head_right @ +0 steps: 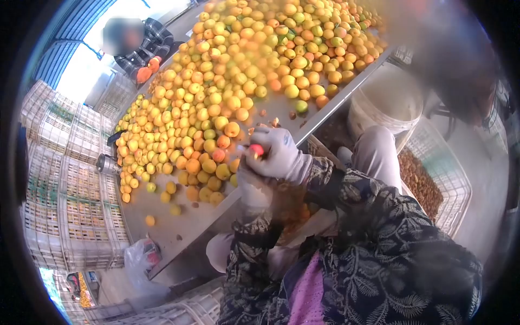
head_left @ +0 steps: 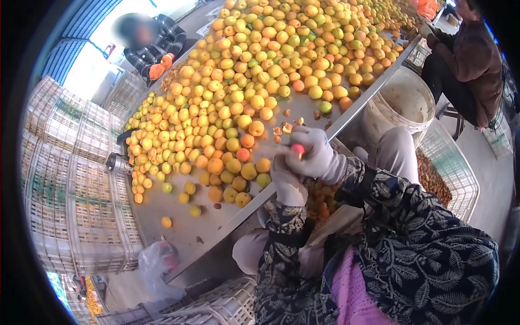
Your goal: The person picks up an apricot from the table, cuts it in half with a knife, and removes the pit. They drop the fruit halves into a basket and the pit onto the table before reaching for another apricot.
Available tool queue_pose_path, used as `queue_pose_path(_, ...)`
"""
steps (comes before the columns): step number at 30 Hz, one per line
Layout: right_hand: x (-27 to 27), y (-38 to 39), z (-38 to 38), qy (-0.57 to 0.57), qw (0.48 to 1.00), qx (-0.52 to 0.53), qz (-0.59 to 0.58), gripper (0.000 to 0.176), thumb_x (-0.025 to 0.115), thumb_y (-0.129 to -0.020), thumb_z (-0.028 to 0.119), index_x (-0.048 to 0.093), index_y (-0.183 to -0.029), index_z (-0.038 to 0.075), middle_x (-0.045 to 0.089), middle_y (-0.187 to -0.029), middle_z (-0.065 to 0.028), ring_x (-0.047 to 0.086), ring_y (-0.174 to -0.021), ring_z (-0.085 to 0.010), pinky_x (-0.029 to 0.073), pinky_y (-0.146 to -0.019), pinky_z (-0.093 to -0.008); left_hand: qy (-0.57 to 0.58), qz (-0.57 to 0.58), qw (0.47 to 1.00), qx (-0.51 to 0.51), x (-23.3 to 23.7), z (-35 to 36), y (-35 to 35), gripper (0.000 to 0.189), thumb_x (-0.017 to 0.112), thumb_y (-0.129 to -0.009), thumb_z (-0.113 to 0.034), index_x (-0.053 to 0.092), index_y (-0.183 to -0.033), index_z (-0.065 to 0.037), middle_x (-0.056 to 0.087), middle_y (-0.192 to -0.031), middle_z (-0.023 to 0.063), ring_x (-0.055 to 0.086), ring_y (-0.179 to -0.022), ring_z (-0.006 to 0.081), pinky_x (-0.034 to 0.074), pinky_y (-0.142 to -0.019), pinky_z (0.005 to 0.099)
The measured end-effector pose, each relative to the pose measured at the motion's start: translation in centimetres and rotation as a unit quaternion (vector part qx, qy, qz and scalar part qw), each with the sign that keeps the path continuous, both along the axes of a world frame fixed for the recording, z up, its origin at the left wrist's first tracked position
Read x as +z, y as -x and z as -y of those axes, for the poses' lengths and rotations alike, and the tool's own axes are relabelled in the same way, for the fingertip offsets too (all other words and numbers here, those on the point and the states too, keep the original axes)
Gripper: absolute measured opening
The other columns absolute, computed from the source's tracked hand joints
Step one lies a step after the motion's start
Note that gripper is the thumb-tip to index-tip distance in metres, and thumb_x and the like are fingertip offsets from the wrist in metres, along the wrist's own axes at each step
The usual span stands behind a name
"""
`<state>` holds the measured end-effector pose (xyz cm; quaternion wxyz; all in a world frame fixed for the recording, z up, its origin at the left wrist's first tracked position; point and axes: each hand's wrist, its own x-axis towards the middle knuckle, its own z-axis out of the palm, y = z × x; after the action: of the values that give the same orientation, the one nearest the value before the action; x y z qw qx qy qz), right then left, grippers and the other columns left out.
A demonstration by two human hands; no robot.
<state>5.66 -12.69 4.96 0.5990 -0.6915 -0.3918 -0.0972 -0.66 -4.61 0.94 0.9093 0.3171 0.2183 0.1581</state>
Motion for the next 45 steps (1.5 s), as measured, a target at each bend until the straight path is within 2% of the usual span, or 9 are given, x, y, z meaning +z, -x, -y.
queue_pose_path(12, -1.4, -2.0, 1.0, -0.143, 0.876, 0.083, -0.454, 0.015, 0.065, -0.084, 0.012, 0.063, -0.092, 0.000, 0.063, -0.076, -0.0026, 0.059, -0.066, -0.0093, 0.047, -0.057, -0.0249, 0.012, -0.070, 0.987, -0.145, 2.3, -1.6, 1.3, 0.034, 0.046, -0.095, -0.044, 0.058, -0.097, -0.012, 0.061, -0.072, 0.0050, 0.055, -0.054, 0.0139, 0.036, -0.042, 0.0267)
queue_pose_path(16, -3.6, -2.1, 1.2, 0.007, 0.997, -0.065, -0.052, 0.024, 0.065, -0.080, 0.013, 0.063, -0.101, 0.003, 0.066, -0.080, -0.0092, 0.066, -0.072, -0.0203, 0.053, -0.066, -0.0322, -0.006, -0.030, 0.988, -0.149, 0.9, -1.4, 1.0, 0.037, 0.055, -0.093, -0.041, 0.059, -0.107, -0.007, 0.064, -0.084, 0.0081, 0.062, -0.069, 0.0157, 0.047, -0.058, 0.0283)
queue_pose_path(25, -5.3, -2.8, 3.2, 0.073, 0.997, 0.008, -0.008, 0.024, 0.069, -0.083, 0.017, 0.065, -0.100, 0.000, 0.066, -0.084, -0.0015, 0.061, -0.074, -0.0094, 0.051, -0.066, -0.0267, -0.518, -0.037, 0.848, -0.109, 1.8, 0.6, 2.3, 0.039, 0.064, -0.091, -0.027, 0.057, -0.112, 0.006, 0.064, -0.096, 0.0108, 0.059, -0.086, 0.0122, 0.047, -0.078, 0.0279)
queue_pose_path(27, -2.8, -2.1, 2.3, -0.064, 0.867, 0.031, -0.494, 0.024, 0.068, -0.082, 0.022, 0.067, -0.097, 0.003, 0.063, -0.074, 0.0003, 0.058, -0.063, -0.0103, 0.046, -0.058, -0.0262, -0.572, 0.002, 0.818, -0.059, 1.4, 0.7, 1.9, 0.039, 0.063, -0.091, -0.026, 0.057, -0.111, 0.007, 0.064, -0.095, 0.0112, 0.059, -0.084, 0.0122, 0.048, -0.077, 0.0288)
queue_pose_path(31, -2.9, -1.2, 0.8, -0.124, 0.890, -0.049, -0.435, 0.026, 0.066, -0.085, 0.025, 0.067, -0.086, -0.001, 0.061, -0.070, 0.0015, 0.055, -0.061, -0.0063, 0.045, -0.055, -0.0232, -0.582, -0.018, 0.813, -0.011, 0.1, 0.2, 1.5, 0.037, 0.064, -0.090, -0.021, 0.057, -0.115, 0.005, 0.064, -0.092, 0.0116, 0.061, -0.081, 0.0163, 0.050, -0.077, 0.0291)
queue_pose_path(33, -1.7, -1.5, 0.9, -0.186, 0.865, -0.031, -0.465, 0.026, 0.064, -0.085, 0.024, 0.060, -0.073, 0.002, 0.054, -0.058, 0.0014, 0.048, -0.048, -0.0067, 0.038, -0.045, -0.0231, -0.175, -0.004, 0.983, -0.049, 0.7, 0.0, 1.5, 0.033, 0.066, -0.088, -0.019, 0.057, -0.113, 0.001, 0.063, -0.094, 0.0088, 0.062, -0.083, 0.0194, 0.051, -0.077, 0.0306)
queue_pose_path(37, 2.7, -1.8, 1.0, -0.236, 0.868, 0.066, -0.432, 0.023, 0.061, -0.088, 0.023, 0.056, -0.076, 0.004, 0.051, -0.054, -0.0009, 0.046, -0.041, -0.0100, 0.034, -0.038, -0.0245, 0.036, 0.098, 0.994, -0.043, 1.0, -0.9, 1.6, 0.024, 0.064, -0.084, -0.016, 0.055, -0.103, -0.005, 0.058, -0.101, 0.0071, 0.059, -0.090, 0.0187, 0.054, -0.075, 0.0333)
queue_pose_path(41, 4.6, -1.0, -1.3, -0.292, 0.850, 0.076, -0.432, 0.033, 0.055, -0.095, 0.029, 0.050, -0.068, 0.009, 0.047, -0.053, -0.0017, 0.042, -0.041, -0.0109, 0.031, -0.038, -0.0241, -0.558, 0.210, 0.798, 0.090, 0.5, -0.6, 0.8, 0.029, 0.063, -0.080, 0.000, 0.052, -0.106, -0.006, 0.056, -0.104, 0.0073, 0.059, -0.092, 0.0223, 0.052, -0.076, 0.0329)
queue_pose_path(45, 3.5, -1.0, -2.5, -0.296, 0.852, 0.096, -0.422, 0.024, 0.058, -0.094, 0.023, 0.053, -0.076, 0.008, 0.048, -0.055, -0.0004, 0.042, -0.042, -0.0094, 0.032, -0.038, -0.0234, -0.454, 0.047, 0.889, -0.033, 3.1, -0.7, 2.0, 0.031, 0.064, -0.077, 0.007, 0.052, -0.103, -0.004, 0.057, -0.101, 0.0084, 0.060, -0.091, 0.0217, 0.050, -0.072, 0.0308)
